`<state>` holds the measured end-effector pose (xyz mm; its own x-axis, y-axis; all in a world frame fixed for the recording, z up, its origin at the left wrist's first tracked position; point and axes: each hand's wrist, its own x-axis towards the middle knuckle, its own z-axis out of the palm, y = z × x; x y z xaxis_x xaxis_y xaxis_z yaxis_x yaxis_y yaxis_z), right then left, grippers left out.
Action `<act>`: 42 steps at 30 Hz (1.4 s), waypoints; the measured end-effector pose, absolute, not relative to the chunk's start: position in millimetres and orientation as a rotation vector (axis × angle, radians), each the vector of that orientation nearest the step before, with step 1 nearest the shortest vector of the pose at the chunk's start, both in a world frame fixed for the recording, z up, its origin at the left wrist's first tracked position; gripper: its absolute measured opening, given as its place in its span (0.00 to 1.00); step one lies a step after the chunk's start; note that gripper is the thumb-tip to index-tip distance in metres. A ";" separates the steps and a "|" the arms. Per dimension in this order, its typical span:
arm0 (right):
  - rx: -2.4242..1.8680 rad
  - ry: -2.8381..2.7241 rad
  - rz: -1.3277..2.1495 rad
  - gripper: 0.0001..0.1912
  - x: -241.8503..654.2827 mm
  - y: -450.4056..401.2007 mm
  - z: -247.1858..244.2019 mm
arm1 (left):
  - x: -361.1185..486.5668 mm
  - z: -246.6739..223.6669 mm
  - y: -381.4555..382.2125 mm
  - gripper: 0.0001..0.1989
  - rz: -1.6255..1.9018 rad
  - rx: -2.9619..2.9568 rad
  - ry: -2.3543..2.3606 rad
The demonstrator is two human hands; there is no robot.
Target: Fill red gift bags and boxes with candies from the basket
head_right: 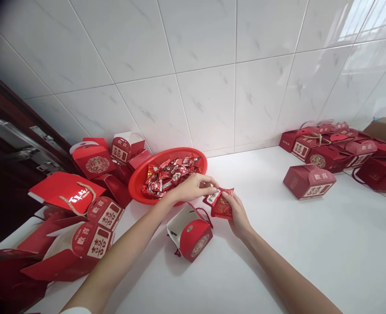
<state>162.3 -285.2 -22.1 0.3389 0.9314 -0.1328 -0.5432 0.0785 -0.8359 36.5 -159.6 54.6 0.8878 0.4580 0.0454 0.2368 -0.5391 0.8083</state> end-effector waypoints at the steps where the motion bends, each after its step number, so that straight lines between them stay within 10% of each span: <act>1: -0.950 -0.498 1.171 0.22 161.9 -285.4 -21.8 | 38.8 53.3 -159.3 0.09 0.276 2.190 0.497; 42: -1.188 -0.563 1.137 0.32 167.3 -289.7 -17.2 | -59.8 27.7 -64.9 0.06 0.510 2.321 1.496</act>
<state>167.3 -289.7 -17.2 0.3789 0.9031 -0.2019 -0.3871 -0.0436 -0.9210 -59.8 -64.9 27.7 0.3839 0.9158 0.1178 0.7969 -0.3931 0.4588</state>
